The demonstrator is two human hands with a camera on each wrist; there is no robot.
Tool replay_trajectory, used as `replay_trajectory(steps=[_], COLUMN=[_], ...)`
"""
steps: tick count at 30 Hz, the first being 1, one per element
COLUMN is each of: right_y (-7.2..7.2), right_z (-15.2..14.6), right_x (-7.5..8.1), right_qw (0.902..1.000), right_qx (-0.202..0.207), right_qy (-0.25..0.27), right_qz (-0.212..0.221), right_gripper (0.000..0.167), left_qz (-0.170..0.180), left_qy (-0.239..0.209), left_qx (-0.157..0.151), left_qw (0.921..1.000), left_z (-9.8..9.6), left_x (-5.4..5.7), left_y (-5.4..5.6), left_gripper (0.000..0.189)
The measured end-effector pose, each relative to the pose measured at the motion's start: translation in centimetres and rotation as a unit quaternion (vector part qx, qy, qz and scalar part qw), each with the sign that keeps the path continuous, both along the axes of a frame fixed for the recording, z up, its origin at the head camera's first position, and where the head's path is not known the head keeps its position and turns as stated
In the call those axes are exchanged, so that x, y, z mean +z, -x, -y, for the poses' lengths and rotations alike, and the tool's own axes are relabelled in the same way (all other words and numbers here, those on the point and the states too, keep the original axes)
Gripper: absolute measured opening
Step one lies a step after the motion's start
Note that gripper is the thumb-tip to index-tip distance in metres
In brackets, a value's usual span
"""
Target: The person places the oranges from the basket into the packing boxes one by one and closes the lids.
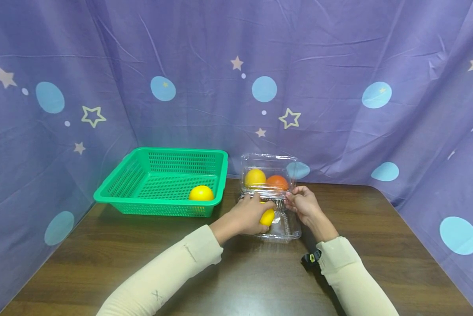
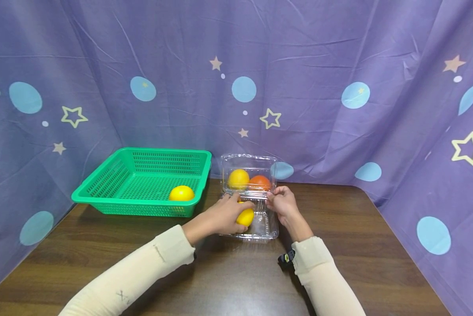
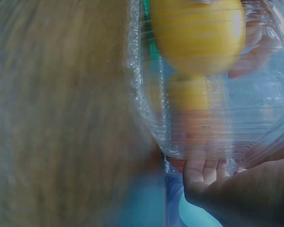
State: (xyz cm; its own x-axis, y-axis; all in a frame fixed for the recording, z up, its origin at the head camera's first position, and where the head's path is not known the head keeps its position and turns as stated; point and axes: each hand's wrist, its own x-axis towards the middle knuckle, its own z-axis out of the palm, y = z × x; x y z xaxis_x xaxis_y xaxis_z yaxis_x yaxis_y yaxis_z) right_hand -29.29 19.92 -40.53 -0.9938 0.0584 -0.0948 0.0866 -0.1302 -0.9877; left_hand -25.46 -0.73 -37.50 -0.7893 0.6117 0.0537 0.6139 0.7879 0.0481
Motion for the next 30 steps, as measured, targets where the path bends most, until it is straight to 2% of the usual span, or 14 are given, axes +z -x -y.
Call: replay_trajectory(steps=[9, 21, 30], right_y=[0.1, 0.0, 0.2], right_z=[0.0, -0.1, -0.1], right_x=[0.1, 0.1, -0.3], right_qw=[1.0000, 1.0000, 0.9999], right_qx=[0.001, 0.008, 0.005], right_qy=[-0.002, -0.002, -0.010], right_qz=[0.000, 0.005, 0.006], right_gripper=[0.019, 0.017, 0.018], left_qz=[0.019, 0.041, 0.005], left_qy=[-0.004, -0.008, -0.003], left_qx=[0.011, 0.000, -0.025], left_qw=[0.9998, 0.9991, 0.9997], left_z=[-0.1, -0.3, 0.2], left_x=[0.3, 0.2, 1.0], left_y=[-0.1, -0.4, -1.0], left_gripper=[0.062, 0.065, 0.060])
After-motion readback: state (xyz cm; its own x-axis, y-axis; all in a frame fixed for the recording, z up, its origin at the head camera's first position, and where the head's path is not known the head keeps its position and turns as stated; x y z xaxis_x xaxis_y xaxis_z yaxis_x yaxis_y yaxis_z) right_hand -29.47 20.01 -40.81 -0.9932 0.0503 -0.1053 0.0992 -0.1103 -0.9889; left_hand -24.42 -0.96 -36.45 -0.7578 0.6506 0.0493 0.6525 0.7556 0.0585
